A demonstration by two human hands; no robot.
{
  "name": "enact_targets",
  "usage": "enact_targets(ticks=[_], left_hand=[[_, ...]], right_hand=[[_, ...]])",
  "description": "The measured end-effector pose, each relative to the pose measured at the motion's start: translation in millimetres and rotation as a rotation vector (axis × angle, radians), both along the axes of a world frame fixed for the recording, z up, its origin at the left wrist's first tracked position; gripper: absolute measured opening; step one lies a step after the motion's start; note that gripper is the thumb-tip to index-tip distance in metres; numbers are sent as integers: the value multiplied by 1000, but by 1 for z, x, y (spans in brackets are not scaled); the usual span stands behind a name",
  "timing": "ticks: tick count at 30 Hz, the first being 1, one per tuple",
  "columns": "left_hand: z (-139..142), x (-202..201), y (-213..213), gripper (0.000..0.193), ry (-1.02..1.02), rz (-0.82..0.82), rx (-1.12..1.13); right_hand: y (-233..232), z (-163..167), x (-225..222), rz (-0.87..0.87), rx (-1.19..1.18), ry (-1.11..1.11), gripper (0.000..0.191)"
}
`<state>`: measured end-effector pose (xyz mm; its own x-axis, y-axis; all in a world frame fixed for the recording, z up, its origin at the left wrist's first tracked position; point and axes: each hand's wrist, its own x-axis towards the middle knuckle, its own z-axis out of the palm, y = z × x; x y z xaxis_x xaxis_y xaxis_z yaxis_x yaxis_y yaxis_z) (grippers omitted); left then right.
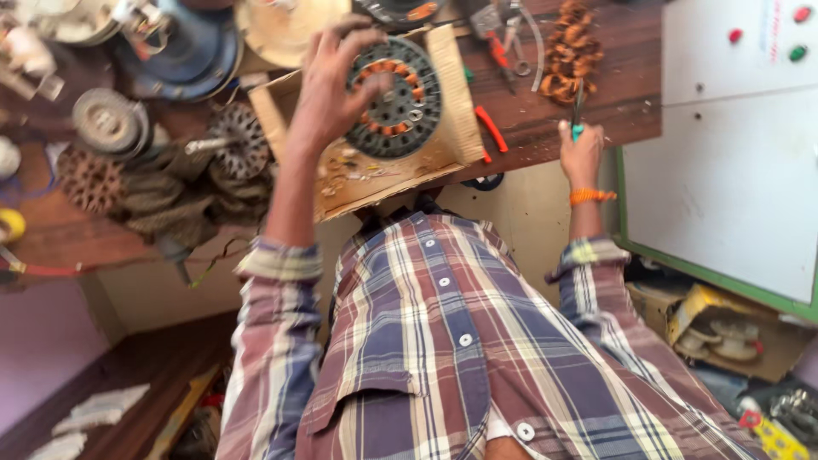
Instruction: The person works on a fan motor at a cluttered workbench. They use pliers to cut and pull out old copper windings from the stator, fit a green ring component onto the rotor shaft by hand, press the parts together, and then file the rotor surface with a flat file.
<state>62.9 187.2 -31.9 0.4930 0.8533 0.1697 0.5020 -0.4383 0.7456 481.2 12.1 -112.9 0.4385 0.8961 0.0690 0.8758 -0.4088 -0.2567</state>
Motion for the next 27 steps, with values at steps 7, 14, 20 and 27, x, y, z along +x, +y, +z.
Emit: enact_targets(ticks=[7,14,20,27], left_hand=[[45,12,-14,134,569,-392,159],[29,16,-18,136,478,-237,189],[21,37,-48,142,464,72,116],[-33,-3,5,108,199,483,-80]], right_hand=[[14,0,53,152,150,212,41],[-1,57,0,-199,62,1095,30],[-6,125,-67,71,-48,1088,34],[13,140,-140,554,-74,761,41]])
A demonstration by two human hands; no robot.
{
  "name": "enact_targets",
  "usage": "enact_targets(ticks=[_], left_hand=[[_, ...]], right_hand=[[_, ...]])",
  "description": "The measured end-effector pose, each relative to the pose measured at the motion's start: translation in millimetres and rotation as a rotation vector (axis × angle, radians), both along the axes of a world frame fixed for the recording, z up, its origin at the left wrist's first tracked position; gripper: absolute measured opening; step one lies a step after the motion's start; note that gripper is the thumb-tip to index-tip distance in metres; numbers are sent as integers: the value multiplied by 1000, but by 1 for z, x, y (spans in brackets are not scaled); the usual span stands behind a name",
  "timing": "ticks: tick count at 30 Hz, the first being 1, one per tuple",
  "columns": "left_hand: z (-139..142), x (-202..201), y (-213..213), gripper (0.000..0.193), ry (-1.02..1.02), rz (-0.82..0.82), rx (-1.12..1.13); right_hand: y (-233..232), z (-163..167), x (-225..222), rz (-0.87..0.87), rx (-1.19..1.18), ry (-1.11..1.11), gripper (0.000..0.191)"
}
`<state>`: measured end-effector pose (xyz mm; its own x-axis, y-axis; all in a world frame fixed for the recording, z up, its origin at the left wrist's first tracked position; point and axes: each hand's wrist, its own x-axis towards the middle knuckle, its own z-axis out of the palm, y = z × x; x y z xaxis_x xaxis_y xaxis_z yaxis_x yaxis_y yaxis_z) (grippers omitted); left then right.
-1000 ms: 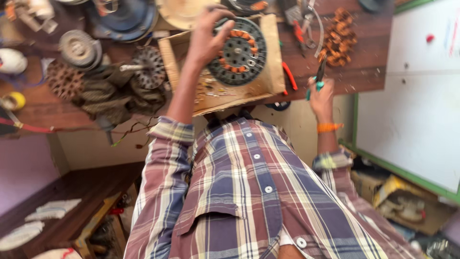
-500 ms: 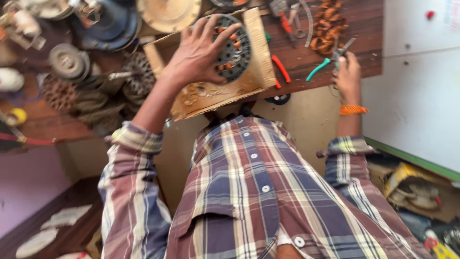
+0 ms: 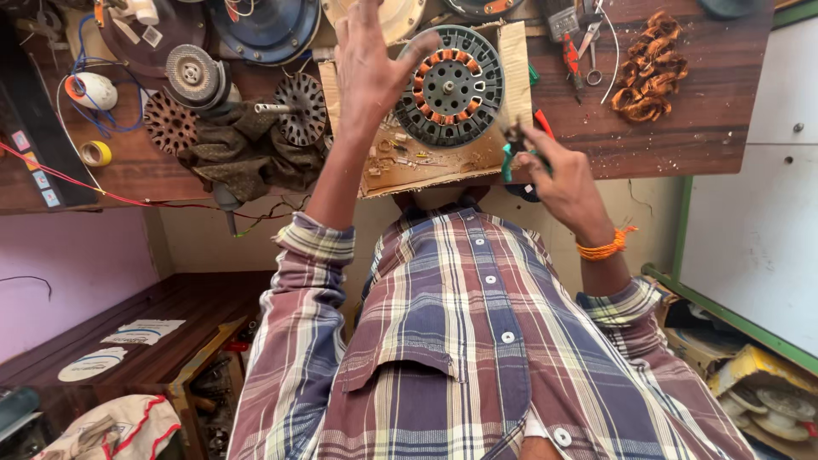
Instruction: The person works on a fan motor at a cluttered workbench. They use pliers to cut and pull out old copper windings from the stator, fit a green ring component onto the rotor shaft by hand, press the parts together, and then file the rotor surface with a flat file.
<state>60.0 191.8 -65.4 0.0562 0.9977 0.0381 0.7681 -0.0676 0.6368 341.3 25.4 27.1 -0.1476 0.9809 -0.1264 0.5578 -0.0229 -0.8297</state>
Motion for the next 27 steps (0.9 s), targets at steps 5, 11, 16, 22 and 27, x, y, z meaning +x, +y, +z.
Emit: enact_targets(ticks=[5,11,16,22,27], left_hand=[[-39,14,9,59,-618,-18,-191],[-27,21,-3,34,-814,-133,-302],[-23,21,3,29,-866,-213,-147],[-34,21,6,30,-906,-207,-207],[-39,22,5,29,-1040,-240,-270]], right_hand=[[16,24,-20,35,-86,-276,37],[29,28,-25,95,-83,-370,36],[26,5,-25,118,145,-83,43],[22,-8,-17,135,161,-81,37],[39,-27,-3,117,71,-156,46]])
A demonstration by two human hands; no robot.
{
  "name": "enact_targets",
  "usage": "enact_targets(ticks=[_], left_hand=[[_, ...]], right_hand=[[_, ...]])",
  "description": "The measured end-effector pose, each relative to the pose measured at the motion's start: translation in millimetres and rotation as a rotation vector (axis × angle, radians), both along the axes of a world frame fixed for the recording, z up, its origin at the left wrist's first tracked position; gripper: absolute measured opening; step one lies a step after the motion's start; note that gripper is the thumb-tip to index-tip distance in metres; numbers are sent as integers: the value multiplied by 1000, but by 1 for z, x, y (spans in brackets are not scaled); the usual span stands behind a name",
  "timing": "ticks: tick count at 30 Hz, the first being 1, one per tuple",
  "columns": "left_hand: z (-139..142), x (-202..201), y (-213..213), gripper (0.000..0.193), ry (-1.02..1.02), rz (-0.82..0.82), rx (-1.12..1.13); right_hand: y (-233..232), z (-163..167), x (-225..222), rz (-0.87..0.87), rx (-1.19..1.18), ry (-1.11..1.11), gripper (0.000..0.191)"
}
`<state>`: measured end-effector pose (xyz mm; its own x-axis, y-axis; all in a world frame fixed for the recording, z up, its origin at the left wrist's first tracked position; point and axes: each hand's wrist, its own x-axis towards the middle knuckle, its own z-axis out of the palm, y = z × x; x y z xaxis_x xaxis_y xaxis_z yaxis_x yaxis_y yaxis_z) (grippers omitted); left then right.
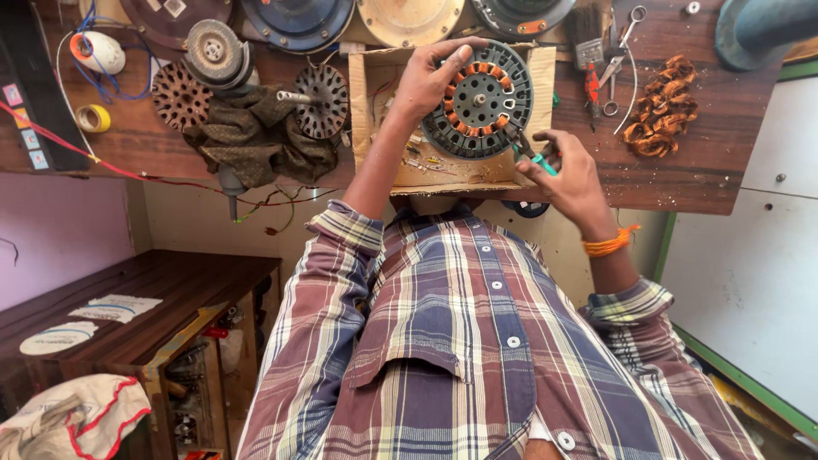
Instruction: The person works on a fan motor at a cluttered workbench. They use pliers to cut and pull out old copper windings from the stator, fit a green ring component onto the rotor shaft by hand, press the parts together, and then file the rotor surface with a flat file.
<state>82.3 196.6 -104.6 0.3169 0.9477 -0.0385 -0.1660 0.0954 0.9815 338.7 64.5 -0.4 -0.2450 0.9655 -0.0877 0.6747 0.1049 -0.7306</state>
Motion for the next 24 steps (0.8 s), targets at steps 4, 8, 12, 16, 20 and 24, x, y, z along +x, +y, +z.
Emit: enact_targets(ticks=[4,8,12,16,20,24], left_hand=[[-4,1,1,28,-25,-4,23],[-5,1,5,27,-29,-20,-25],[3,1,3,28,132,7,-175],[30,-7,-9,29,405,174,356],[74,-22,-30,51,716,-35,439],[107,-15,-38,105,1068,-357,722]], right_hand=[[11,-31,18,283,-120,42,28],[-4,-66,5,20,-176,-94,25],[-18,-89,-12,-14,154,53,21],[-38,-106,21,-404,96,420,24],[-55,-124,105,-571,178,-175,35],[-44,-133,175,-730,26,-489,45]])
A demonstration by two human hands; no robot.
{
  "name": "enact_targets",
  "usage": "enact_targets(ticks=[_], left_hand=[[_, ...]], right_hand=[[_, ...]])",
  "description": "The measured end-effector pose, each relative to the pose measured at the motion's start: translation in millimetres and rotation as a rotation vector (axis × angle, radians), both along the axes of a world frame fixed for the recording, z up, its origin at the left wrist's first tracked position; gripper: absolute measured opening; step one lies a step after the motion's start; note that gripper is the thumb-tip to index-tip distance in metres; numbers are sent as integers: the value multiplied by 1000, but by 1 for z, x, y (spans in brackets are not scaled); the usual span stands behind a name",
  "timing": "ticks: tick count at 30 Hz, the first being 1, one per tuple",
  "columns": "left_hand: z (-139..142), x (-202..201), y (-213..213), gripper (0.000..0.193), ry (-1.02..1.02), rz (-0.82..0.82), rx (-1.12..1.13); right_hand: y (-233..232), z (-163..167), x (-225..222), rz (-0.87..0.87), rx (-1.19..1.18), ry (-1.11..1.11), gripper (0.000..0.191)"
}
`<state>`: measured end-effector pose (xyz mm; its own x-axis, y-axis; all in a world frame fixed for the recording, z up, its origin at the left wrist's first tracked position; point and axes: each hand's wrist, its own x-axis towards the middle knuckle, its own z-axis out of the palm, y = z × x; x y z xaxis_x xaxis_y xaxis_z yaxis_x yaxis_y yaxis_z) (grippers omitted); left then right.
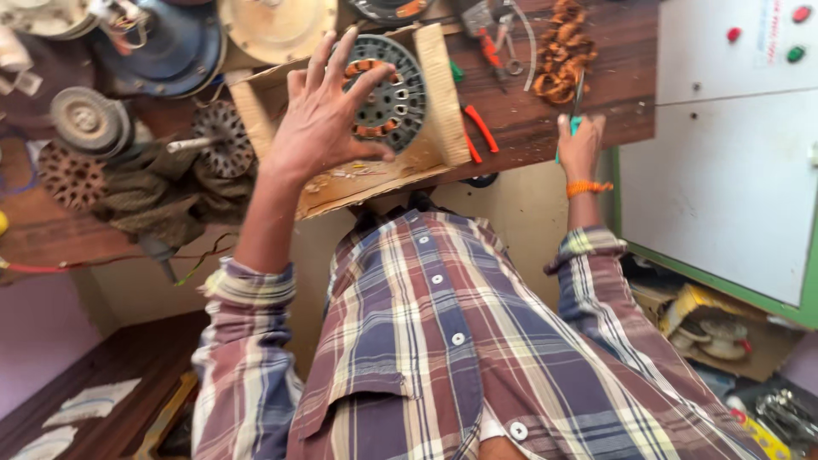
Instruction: The person works on a fan motor at a cluttered workbench. They use pliers to cut and pull out old copper windings from the stator, fit a green ring component onto the rotor shaft by hand, press the parts together, and then file the rotor surface with a flat file.
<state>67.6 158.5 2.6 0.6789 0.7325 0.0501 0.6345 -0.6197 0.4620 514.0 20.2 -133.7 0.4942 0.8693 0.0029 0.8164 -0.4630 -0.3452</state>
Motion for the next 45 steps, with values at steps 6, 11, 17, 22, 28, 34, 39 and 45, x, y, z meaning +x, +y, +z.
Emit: enact_targets(ticks=[6,11,17,22,28,34,39,45], left_hand=[[8,19,13,134,208,-109,-35],[5,23,-5,135,142,50,-14],[-18,41,-18,138,86,341,-62],[-67,8,35,96,-143,530,-112],[-112,10,44,45,-638,544,-534],[-101,10,35,30,-913,381,-658],[-91,12,39,27,-833,402,-555],[-92,12,38,28,-826,463,-675]], right_hand=[[28,16,35,4,29,219,43],[8,46,4,29,184,464,30],[-8,116,-81,118,3,770,38],[2,150,-160,532,66,652,39],[21,180,-189,585,-54,620,35],[35,201,-195,574,-276,429,36],[27,181,-205,712,70,521,36],[18,163,-201,675,50,563,36]])
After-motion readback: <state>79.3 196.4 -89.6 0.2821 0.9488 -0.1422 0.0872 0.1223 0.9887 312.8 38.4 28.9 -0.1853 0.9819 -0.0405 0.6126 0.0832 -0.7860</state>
